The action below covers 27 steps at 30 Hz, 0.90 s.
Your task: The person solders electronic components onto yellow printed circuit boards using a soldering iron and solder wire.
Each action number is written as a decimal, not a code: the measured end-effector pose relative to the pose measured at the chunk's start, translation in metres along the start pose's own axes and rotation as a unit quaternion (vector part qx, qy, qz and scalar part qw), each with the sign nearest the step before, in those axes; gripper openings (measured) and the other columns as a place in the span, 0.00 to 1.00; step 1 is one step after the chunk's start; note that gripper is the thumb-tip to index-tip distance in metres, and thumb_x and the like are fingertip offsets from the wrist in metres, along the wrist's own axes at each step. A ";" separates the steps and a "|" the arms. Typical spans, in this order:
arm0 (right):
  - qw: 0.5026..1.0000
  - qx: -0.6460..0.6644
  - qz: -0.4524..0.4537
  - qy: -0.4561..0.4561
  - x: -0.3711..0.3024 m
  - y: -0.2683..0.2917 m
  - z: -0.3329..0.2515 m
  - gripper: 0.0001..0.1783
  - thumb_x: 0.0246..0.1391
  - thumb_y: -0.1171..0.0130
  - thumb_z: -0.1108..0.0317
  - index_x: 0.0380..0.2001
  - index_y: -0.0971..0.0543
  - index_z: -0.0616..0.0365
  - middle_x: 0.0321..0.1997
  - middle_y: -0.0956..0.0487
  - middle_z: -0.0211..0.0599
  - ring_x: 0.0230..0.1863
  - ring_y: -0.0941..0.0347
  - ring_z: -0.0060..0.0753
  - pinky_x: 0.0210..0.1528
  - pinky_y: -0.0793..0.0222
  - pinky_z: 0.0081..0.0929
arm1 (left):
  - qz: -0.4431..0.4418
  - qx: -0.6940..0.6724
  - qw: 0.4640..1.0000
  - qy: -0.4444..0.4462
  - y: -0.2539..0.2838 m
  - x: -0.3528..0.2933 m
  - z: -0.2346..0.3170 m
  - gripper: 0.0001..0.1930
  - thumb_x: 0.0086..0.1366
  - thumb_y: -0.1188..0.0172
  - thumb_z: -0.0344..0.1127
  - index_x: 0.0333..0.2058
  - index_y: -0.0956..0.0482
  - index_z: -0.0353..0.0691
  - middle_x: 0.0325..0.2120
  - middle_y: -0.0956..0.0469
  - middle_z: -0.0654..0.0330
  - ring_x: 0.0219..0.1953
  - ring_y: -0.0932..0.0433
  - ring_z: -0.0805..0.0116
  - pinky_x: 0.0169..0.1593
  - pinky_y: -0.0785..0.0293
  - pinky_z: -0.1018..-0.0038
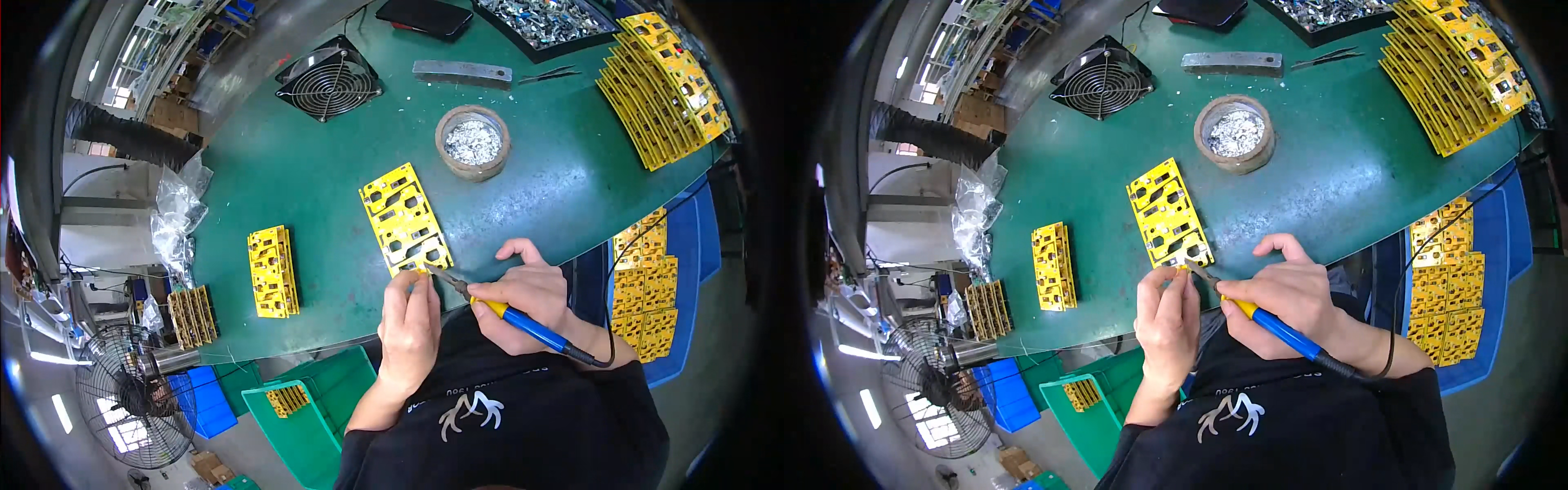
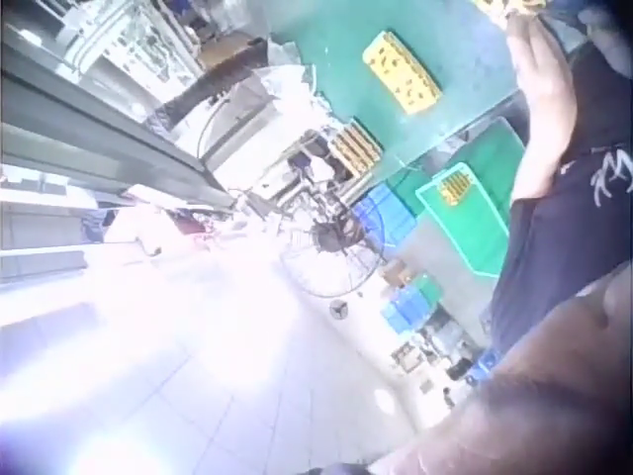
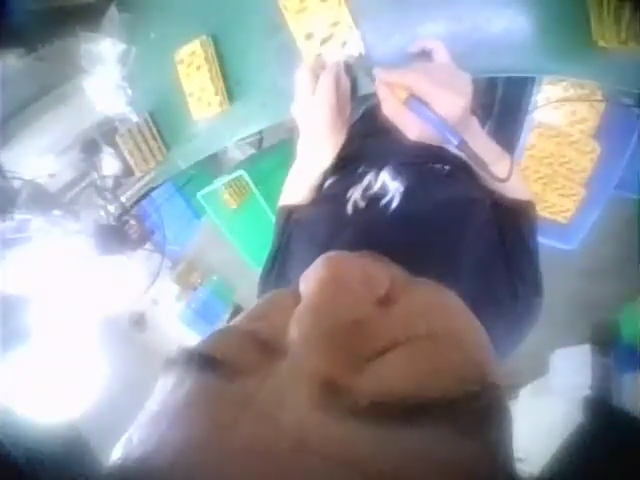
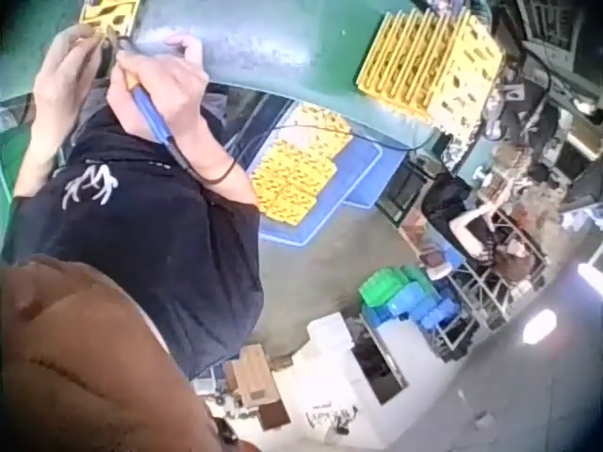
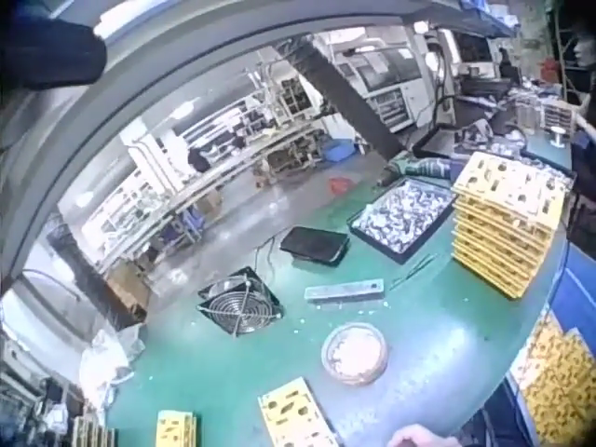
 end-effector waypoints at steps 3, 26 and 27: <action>1.000 -0.005 0.000 0.004 0.001 0.000 -0.001 0.14 0.41 0.27 0.78 0.35 0.12 0.58 0.20 0.19 0.30 0.19 0.23 0.30 0.49 0.24 0.43 | -0.020 -0.011 0.999 0.047 0.003 -0.001 -0.004 0.14 0.64 0.28 0.21 0.48 0.15 0.34 0.45 0.20 0.54 0.28 0.16 0.63 0.32 0.20 0.66; 1.000 -0.014 0.009 0.017 0.001 0.005 -0.008 0.13 0.40 0.27 0.79 0.33 0.13 0.59 0.18 0.21 0.30 0.18 0.24 0.30 0.49 0.24 0.42 | -0.115 -0.012 0.993 0.020 0.001 0.004 -0.016 0.23 0.59 0.35 0.16 0.54 0.15 0.35 0.45 0.19 0.54 0.40 0.15 0.52 0.40 0.16 0.60; 1.000 -0.015 0.012 0.020 0.002 0.006 -0.007 0.13 0.39 0.27 0.79 0.33 0.13 0.59 0.18 0.21 0.29 0.18 0.24 0.30 0.49 0.24 0.42 | -0.087 0.005 0.996 0.015 0.003 0.006 -0.016 0.15 0.65 0.31 0.20 0.50 0.12 0.38 0.41 0.18 0.57 0.35 0.14 0.58 0.35 0.18 0.64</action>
Point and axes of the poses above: each hand's wrist, its own x-axis towards the middle knuckle, its own y-axis out of the back of the hand, z = x × y, the point moved 7 cm from there along x, towards the middle knuckle
